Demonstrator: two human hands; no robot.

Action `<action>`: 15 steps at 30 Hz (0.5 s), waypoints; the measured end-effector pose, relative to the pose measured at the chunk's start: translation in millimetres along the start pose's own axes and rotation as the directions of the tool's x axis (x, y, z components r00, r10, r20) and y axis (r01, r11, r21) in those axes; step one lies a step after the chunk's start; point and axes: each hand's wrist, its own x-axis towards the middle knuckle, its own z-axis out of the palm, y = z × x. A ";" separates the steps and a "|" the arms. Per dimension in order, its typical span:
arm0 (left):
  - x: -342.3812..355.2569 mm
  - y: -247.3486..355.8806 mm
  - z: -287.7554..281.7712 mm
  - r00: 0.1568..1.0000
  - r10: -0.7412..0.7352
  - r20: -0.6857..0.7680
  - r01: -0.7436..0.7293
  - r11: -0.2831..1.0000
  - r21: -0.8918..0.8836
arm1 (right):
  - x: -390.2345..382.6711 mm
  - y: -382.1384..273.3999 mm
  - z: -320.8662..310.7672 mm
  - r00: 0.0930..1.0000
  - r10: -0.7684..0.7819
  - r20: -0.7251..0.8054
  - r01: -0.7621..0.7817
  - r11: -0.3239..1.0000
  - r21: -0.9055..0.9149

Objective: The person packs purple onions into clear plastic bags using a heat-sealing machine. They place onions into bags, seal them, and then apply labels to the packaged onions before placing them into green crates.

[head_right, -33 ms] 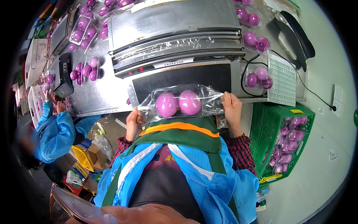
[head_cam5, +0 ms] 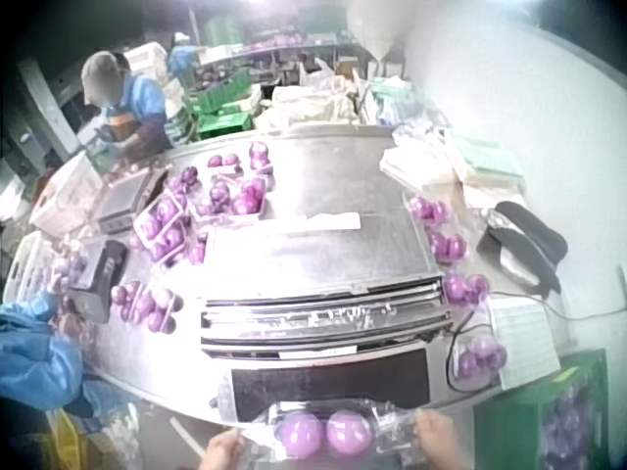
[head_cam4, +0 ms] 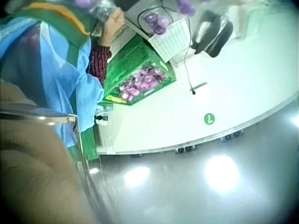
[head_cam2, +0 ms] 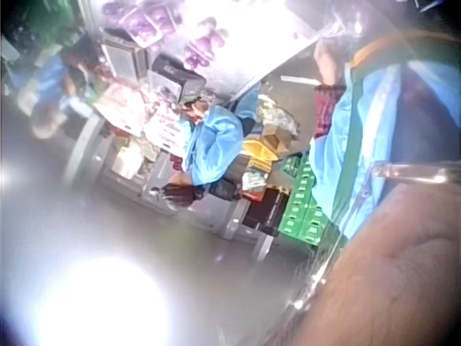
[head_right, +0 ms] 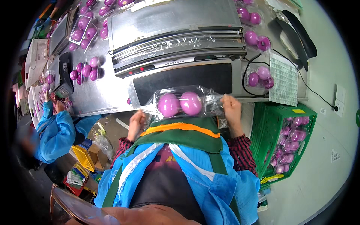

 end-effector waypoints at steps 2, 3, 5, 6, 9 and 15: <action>29.4 -32.4 -4.9 0.985 -0.083 0.149 0.070 0.994 0.089 | 1.7 43.9 2.2 0.982 0.103 0.156 -0.092 0.993 -0.075; 50.5 -43.4 0.3 0.978 -0.106 0.179 0.077 0.983 0.165 | 10.8 79.4 12.7 0.983 0.029 0.183 -0.006 0.991 -0.130; 91.1 -63.1 14.8 0.958 -0.097 0.268 0.010 0.951 0.308 | 20.9 88.0 46.2 0.905 -0.086 0.416 0.176 0.967 -0.183; 106.4 -71.9 27.9 0.939 -0.036 0.342 -0.096 0.928 0.360 | 23.3 85.9 58.9 0.863 -0.111 0.493 0.220 0.961 -0.169; 113.0 -74.0 52.6 0.846 0.063 0.530 -0.299 0.879 0.372 | 19.5 79.3 77.1 0.804 -0.102 0.586 0.176 0.982 -0.071; 57.4 -37.5 91.4 0.700 0.162 0.695 -0.465 0.842 0.272 | 1.0 74.3 62.6 0.700 -0.034 0.713 -0.183 0.957 0.225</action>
